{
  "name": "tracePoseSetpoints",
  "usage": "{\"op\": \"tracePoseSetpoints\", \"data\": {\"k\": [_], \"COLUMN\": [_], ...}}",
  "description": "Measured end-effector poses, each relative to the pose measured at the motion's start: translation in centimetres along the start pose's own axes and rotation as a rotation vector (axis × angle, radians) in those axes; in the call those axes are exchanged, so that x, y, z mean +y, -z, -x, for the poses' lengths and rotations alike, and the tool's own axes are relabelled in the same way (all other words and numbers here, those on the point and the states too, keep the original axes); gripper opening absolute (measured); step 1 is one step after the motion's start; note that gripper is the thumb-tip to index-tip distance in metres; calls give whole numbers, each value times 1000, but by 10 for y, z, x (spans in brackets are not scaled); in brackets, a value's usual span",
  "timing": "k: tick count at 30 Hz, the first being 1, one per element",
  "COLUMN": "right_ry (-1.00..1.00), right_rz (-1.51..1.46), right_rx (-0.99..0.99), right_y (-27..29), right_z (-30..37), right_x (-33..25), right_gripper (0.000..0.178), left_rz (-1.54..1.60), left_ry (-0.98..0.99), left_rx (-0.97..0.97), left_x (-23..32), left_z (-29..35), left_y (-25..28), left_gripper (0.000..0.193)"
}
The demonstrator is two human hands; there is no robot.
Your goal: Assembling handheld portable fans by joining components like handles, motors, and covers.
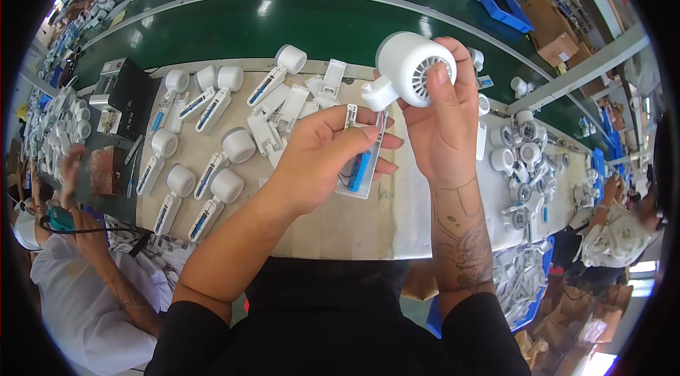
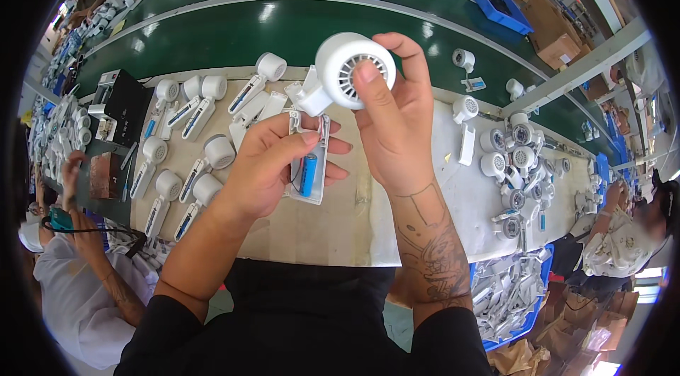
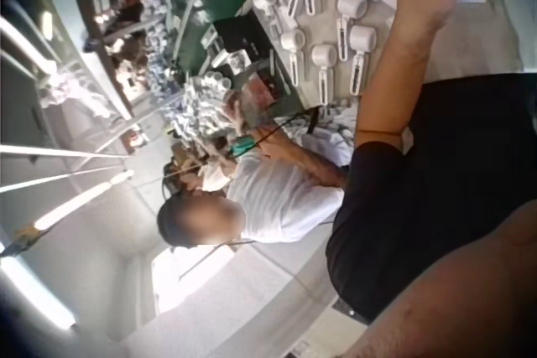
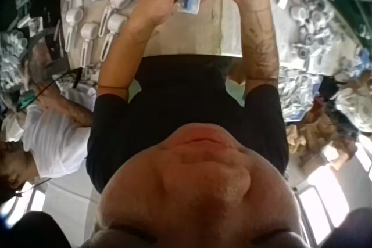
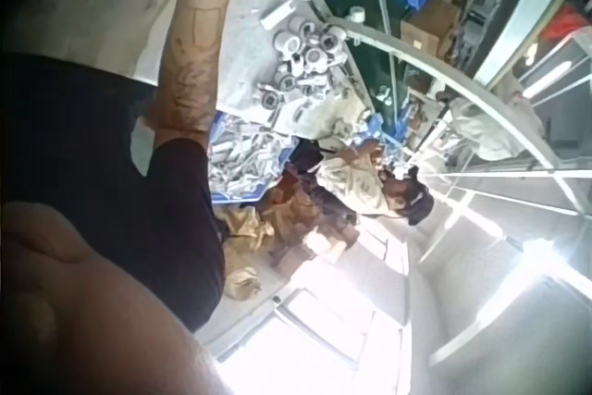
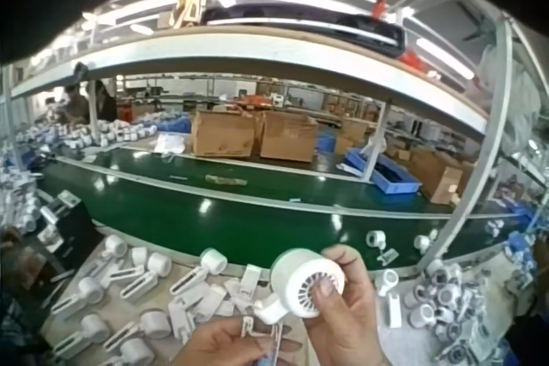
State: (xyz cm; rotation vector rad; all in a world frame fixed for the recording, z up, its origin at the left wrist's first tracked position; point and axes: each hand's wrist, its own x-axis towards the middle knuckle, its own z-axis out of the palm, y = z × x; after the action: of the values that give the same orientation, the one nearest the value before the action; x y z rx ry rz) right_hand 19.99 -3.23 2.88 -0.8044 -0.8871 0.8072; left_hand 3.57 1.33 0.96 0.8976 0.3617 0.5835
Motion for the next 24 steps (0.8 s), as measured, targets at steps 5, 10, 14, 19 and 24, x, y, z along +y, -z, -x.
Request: {"op": "tracePoseSetpoints", "data": {"k": [5, 10, 14, 19, 24], "right_ry": [-19, -1, -133, -297, -235], "right_rz": [-127, 26, 64, 106, 265], "right_rx": [16, -31, -114, -335, -430], "right_y": [-9, -2, 11, 12, 5], "right_z": [7, 10, 7, -6, -13], "right_x": [-5, -3, -11, -15, 5], "right_gripper": [37, 43, 48, 33, 33], "left_rz": [37, -98, -96, -205, -202], "left_ry": [-3, -22, 74, 60, 48], "left_rx": [-5, -8, 5, -58, -4], "left_x": [8, 7, 11, 1, -5], "left_z": [5, 3, 6, 16, 22], "left_y": [-3, -5, -3, 2, 18], "left_gripper": [24, 24, 24, 25, 30]}}
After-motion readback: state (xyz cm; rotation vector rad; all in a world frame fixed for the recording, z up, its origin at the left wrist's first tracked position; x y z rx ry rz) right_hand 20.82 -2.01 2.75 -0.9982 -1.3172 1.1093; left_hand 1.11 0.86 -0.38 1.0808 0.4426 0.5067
